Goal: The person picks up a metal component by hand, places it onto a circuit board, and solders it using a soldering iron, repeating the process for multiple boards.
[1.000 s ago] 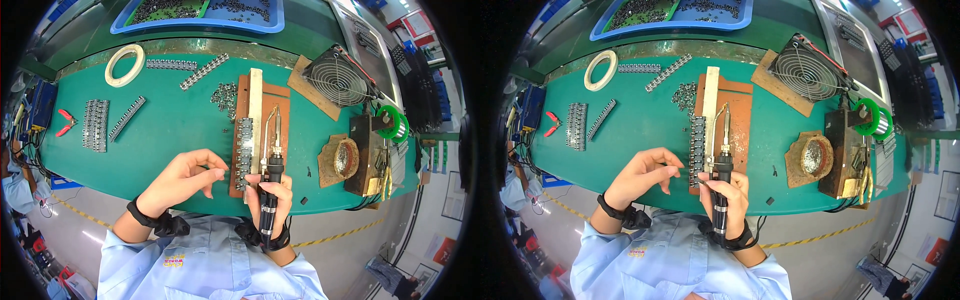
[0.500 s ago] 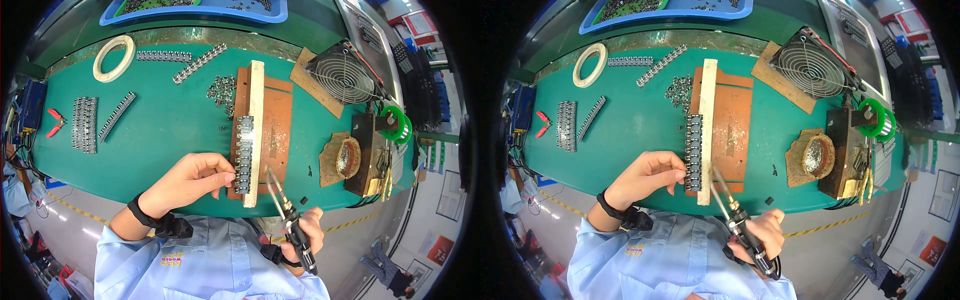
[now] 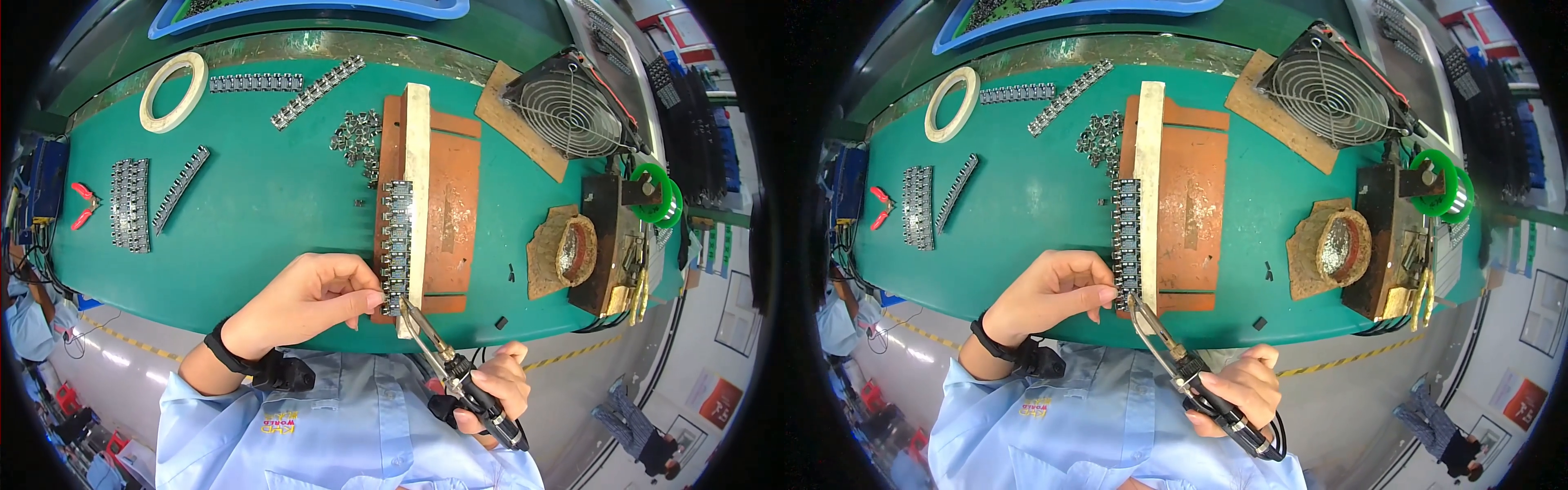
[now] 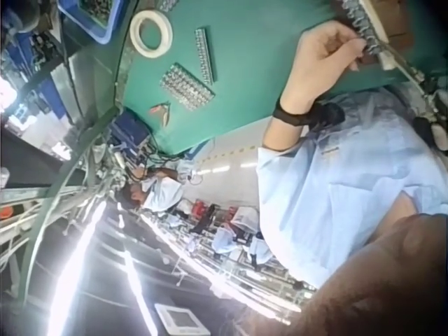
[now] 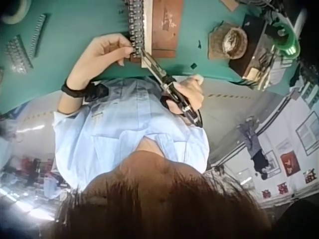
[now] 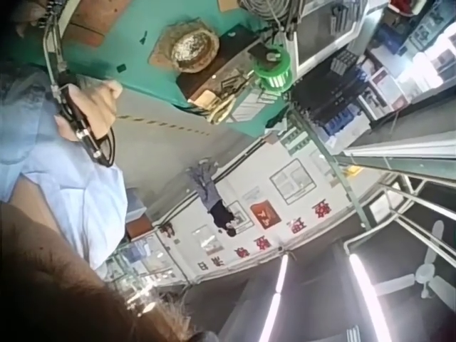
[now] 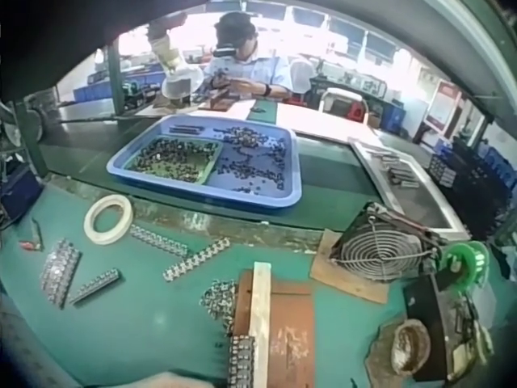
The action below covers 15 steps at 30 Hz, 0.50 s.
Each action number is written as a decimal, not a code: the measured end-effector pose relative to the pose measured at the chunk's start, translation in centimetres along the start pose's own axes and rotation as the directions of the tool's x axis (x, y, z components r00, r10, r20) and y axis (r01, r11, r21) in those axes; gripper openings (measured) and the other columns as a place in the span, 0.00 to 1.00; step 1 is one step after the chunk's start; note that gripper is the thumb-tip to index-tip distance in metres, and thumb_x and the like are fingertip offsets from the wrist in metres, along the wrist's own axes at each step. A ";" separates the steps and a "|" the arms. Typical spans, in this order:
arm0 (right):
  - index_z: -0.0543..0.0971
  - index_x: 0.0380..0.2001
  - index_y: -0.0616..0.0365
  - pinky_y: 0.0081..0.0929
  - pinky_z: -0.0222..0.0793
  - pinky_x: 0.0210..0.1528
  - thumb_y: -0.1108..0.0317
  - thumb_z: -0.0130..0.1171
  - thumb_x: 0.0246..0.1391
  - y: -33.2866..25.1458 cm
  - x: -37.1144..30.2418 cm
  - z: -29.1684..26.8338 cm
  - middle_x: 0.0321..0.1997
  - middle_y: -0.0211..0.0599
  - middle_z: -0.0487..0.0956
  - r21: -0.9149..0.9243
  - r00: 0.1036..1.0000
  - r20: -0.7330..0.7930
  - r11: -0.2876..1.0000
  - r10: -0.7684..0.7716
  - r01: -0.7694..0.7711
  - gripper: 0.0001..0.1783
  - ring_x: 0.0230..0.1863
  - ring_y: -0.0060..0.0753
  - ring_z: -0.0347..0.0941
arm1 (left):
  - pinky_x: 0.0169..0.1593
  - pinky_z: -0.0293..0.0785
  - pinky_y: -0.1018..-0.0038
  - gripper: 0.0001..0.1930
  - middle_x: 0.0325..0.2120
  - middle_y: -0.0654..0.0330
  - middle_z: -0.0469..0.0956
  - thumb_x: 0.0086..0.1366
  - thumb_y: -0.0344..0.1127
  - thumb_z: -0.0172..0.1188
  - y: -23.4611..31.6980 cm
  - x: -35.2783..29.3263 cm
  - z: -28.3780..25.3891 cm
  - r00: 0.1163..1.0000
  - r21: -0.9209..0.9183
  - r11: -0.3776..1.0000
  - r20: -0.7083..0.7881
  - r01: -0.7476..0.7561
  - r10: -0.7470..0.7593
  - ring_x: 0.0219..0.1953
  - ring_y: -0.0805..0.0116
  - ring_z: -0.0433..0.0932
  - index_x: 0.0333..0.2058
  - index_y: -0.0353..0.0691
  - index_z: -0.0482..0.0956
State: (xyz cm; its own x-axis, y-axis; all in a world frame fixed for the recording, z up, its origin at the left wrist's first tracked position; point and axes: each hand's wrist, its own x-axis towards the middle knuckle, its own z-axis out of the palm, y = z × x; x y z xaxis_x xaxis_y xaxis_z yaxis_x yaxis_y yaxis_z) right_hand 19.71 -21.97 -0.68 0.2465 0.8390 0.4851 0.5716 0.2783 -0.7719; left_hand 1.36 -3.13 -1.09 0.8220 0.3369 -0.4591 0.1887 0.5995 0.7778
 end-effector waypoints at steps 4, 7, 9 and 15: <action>0.77 0.30 0.60 0.26 0.52 0.29 0.58 0.66 0.34 0.2 0.1 0.2 0.11 0.24 0.71 0.017 1.000 0.014 1.000 -0.015 0.015 0.20 0.12 0.23 0.63 | 0.32 0.71 0.81 0.05 0.27 0.64 0.74 0.60 0.31 0.55 0.2 0.0 0.0 1.000 0.009 1.000 -0.011 0.021 -0.021 0.30 0.79 0.73 0.31 0.34 0.73; 0.77 0.30 0.60 0.25 0.52 0.28 0.58 0.66 0.34 0.3 0.1 0.4 0.11 0.24 0.72 0.031 1.000 0.020 0.999 -0.022 0.021 0.20 0.12 0.23 0.62 | 0.32 0.71 0.81 0.05 0.27 0.64 0.74 0.60 0.31 0.55 0.2 0.0 0.0 1.000 0.011 1.000 -0.015 0.022 -0.022 0.30 0.79 0.73 0.31 0.34 0.73; 0.77 0.30 0.60 0.25 0.52 0.28 0.58 0.66 0.34 0.3 0.1 0.5 0.11 0.24 0.72 0.021 1.000 -0.006 1.000 -0.020 0.020 0.19 0.12 0.23 0.62 | 0.32 0.71 0.81 0.06 0.27 0.64 0.74 0.61 0.31 0.55 0.1 0.0 0.1 1.000 0.012 1.000 -0.018 -0.004 0.004 0.29 0.78 0.73 0.31 0.34 0.73; 0.77 0.30 0.60 0.25 0.52 0.28 0.59 0.66 0.34 0.3 0.2 0.7 0.11 0.24 0.72 0.024 1.000 -0.022 1.000 -0.015 0.016 0.19 0.12 0.23 0.62 | 0.32 0.70 0.82 0.06 0.27 0.64 0.74 0.61 0.31 0.54 0.3 0.1 0.3 0.997 -0.033 0.999 -0.076 -0.029 0.026 0.28 0.78 0.72 0.31 0.34 0.72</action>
State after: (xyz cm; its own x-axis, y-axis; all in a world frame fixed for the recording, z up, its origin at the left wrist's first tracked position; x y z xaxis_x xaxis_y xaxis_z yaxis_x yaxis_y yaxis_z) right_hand 19.40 -21.39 -1.12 0.2549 0.8242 0.5056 0.5561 0.3028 -0.7740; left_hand 1.63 -3.13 -0.75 0.7835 0.4067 -0.4698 0.1468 0.6135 0.7759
